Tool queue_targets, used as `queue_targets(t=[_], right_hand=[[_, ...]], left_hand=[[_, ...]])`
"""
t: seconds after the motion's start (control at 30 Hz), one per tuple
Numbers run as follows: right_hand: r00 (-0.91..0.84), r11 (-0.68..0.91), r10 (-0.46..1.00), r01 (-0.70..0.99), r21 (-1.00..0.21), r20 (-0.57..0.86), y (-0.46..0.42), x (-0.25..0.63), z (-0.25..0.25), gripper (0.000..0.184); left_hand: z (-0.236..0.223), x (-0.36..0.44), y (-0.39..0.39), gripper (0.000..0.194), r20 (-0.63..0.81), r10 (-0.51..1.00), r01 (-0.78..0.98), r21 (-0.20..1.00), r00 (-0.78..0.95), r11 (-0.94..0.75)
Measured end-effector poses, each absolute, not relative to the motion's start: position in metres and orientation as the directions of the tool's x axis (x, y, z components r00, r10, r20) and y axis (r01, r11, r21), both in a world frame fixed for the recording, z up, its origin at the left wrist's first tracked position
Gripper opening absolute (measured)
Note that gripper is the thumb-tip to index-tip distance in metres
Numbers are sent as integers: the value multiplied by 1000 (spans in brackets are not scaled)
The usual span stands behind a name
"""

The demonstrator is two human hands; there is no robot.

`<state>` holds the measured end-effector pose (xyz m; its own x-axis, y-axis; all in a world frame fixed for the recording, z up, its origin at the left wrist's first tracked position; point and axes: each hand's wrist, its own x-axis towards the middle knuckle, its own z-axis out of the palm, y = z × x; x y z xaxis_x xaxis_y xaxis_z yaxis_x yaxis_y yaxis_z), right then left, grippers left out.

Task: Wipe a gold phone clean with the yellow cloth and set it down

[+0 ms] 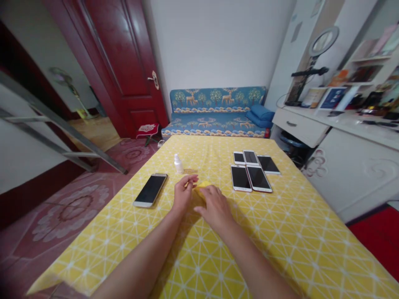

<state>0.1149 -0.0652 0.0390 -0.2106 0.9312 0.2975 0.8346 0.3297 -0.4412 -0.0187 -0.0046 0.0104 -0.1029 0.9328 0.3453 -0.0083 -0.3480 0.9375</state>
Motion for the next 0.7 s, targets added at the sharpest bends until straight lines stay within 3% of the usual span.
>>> queue_targets(t=[0.03,0.1,0.2,0.23,0.3,0.43,0.7], right_hand=[[-203,308,937,864,-398,284,-58,111,31,47],[-168,264,943,904,-335,289,-51,108,16,40],[-126,234,935,921,-310,331,-46,113,0,23],[-119,232,933,920,-315,339,-45,114,-2,22],[-102,227,932,912,-340,348,-41,118,-6,25],[-55,227,925,872,-434,375,-38,121,-8,24],[-8,269,923,730,-628,386,-38,125,-12,19]], left_hand=[[17,-31,-7,24,408,907,120,910,-102,-396],[31,-59,-13,27,515,851,412,801,-104,-434],[45,-104,-22,33,513,851,813,540,-112,-219],[47,-116,-25,43,484,864,888,447,-137,-110],[49,-135,-28,69,359,914,950,302,-187,76],[48,-151,-28,79,125,964,964,155,-234,214],[44,-159,-17,85,1,952,940,157,-307,303]])
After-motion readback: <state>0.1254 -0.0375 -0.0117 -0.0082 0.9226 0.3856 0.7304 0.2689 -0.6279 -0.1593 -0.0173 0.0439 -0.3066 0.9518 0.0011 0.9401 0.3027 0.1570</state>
